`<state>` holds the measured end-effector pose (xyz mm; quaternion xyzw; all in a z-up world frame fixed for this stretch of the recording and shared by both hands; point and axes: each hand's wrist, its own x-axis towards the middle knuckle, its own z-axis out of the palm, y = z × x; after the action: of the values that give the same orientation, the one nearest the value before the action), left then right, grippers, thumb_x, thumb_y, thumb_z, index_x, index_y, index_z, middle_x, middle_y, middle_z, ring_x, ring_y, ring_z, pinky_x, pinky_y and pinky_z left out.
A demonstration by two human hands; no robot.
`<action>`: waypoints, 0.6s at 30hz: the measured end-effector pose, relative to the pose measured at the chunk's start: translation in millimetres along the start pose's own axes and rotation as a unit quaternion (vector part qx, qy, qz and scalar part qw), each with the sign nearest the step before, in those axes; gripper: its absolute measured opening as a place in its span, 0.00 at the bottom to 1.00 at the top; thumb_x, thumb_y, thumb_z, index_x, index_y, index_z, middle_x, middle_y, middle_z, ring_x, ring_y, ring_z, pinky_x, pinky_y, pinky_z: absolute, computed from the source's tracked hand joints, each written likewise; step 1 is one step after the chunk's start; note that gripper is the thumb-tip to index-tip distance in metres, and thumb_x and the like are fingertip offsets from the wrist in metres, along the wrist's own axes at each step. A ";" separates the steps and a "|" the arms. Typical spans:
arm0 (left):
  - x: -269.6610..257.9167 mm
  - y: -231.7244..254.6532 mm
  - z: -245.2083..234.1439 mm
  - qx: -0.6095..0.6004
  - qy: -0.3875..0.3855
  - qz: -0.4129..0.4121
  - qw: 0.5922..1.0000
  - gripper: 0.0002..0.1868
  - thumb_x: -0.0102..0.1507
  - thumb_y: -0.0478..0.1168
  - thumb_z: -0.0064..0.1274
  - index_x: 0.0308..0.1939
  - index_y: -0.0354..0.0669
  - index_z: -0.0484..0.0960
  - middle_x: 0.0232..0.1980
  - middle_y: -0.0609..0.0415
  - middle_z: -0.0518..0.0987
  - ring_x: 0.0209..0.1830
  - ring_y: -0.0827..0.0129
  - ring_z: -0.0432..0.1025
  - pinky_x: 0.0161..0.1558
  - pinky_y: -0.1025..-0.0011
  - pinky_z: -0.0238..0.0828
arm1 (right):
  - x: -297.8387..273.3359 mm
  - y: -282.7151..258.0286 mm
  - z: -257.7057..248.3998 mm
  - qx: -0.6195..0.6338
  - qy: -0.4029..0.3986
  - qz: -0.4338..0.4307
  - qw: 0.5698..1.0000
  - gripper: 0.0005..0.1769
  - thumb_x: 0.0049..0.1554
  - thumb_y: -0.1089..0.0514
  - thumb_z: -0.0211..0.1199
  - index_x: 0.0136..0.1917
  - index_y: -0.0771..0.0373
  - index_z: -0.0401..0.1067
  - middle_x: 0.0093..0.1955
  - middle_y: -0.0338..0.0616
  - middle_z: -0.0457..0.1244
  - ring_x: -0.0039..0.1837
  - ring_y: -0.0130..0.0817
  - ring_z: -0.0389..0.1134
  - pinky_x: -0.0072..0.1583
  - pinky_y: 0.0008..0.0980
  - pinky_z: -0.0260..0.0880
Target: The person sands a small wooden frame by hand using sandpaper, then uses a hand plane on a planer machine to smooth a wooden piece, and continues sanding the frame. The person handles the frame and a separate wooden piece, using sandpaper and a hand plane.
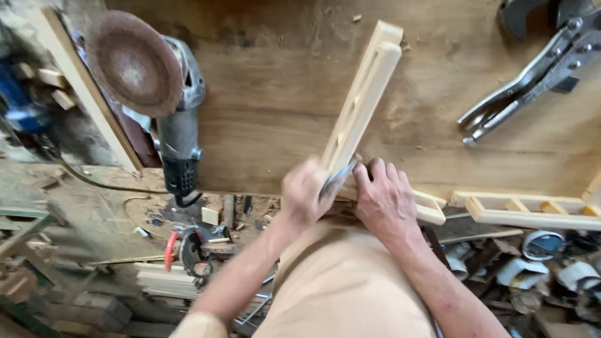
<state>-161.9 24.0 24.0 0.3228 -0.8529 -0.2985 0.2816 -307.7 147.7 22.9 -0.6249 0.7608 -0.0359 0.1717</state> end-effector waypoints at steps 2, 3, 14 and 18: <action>-4.2 -6.6 -0.6 0.012 -0.001 0.020 1.000 0.14 0.66 0.47 0.55 0.31 0.44 0.74 0.27 0.55 0.66 0.19 0.61 0.64 0.22 0.67 0.67 | 9.2 -2.3 -5.6 0.003 0.004 0.003 1.000 0.19 0.42 0.53 0.64 0.49 0.53 0.68 0.42 0.43 0.56 0.42 0.45 0.61 0.42 0.40 0.59; -9.7 -8.8 -0.5 0.020 0.002 0.036 0.999 0.15 0.67 0.48 0.52 0.30 0.45 0.72 0.27 0.56 0.65 0.18 0.62 0.62 0.21 0.68 0.65 | 8.9 -5.0 -8.8 0.002 0.004 0.004 1.000 0.18 0.42 0.51 0.66 0.46 0.52 0.68 0.41 0.43 0.56 0.42 0.45 0.61 0.43 0.40 0.61; 62.2 0.5 17.5 0.054 -0.015 0.019 0.998 0.10 0.63 0.44 0.56 0.34 0.47 0.71 0.34 0.54 0.67 0.23 0.56 0.70 0.25 0.60 0.68 | 25.5 5.5 -22.3 -0.016 0.020 0.053 0.998 0.20 0.41 0.48 0.72 0.42 0.55 0.66 0.44 0.43 0.56 0.44 0.47 0.64 0.43 0.42 0.65; 139.2 12.9 54.4 0.112 0.019 0.002 0.994 0.16 0.68 0.52 0.45 0.30 0.50 0.66 0.28 0.57 0.63 0.20 0.59 0.65 0.25 0.60 0.56 | 31.0 2.0 -36.5 0.028 -0.042 0.063 0.997 0.19 0.46 0.57 0.64 0.52 0.55 0.68 0.46 0.49 0.58 0.44 0.54 0.62 0.41 0.51 0.66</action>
<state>-291.6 -50.3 36.8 0.3559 -0.8762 -0.1947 0.2601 -325.7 112.4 49.9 -0.5715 0.7893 -0.0202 0.2233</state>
